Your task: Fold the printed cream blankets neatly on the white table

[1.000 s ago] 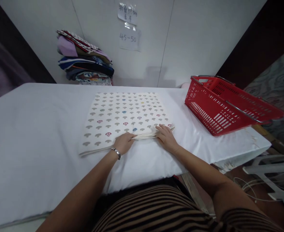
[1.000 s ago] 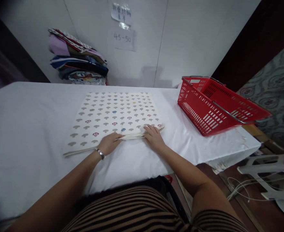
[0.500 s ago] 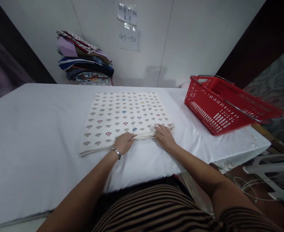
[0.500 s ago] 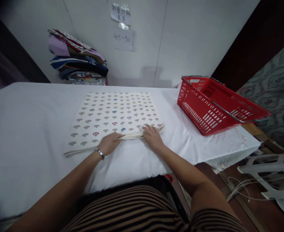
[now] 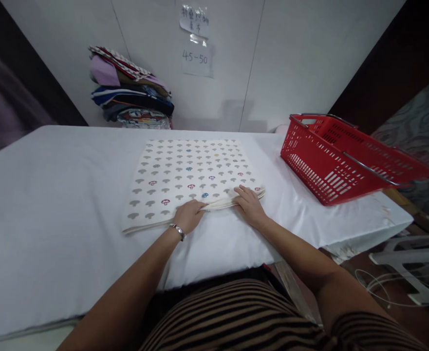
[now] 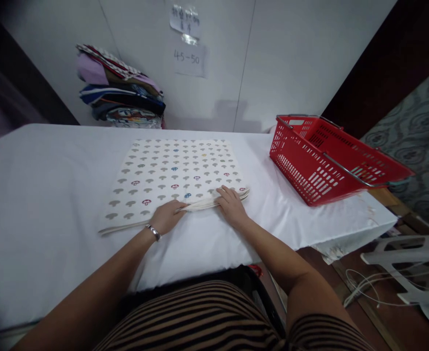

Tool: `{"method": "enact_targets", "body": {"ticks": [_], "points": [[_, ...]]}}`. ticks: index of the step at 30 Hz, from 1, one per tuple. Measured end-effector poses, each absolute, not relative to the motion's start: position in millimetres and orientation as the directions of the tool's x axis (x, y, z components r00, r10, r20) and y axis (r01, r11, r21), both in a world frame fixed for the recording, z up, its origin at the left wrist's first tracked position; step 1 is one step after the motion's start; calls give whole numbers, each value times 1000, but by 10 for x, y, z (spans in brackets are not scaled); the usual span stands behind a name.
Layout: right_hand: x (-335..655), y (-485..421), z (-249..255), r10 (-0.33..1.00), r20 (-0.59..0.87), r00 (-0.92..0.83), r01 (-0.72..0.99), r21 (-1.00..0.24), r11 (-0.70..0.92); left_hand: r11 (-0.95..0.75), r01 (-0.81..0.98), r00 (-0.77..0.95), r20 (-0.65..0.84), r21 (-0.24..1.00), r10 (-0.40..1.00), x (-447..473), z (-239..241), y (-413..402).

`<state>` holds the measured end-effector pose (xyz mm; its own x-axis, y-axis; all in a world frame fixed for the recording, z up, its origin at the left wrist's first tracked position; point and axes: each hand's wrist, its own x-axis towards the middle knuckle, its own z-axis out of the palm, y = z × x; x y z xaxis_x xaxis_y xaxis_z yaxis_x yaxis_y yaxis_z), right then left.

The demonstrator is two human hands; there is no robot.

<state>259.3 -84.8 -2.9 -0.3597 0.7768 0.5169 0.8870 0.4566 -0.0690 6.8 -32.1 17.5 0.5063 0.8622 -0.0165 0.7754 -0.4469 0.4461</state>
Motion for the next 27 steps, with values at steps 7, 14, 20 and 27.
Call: {"method": "enact_targets", "body": {"ticks": [7, 14, 20, 27], "points": [[2587, -807, -49, 754, 529, -390, 872, -53, 487, -439, 782, 497, -18, 441, 867, 76, 171, -322], [2567, -870, 15, 756, 497, -427, 846, -77, 528, -449, 786, 505, -22, 426, 863, 74, 191, -330], [2601, -991, 119, 724, 517, -456, 833, -39, 552, -482, 782, 528, -8, 396, 849, 89, 201, -359], [2582, -1036, 106, 702, 563, -437, 855, 17, 518, -523, 773, 549, 35, 358, 835, 87, 155, -397]]}}
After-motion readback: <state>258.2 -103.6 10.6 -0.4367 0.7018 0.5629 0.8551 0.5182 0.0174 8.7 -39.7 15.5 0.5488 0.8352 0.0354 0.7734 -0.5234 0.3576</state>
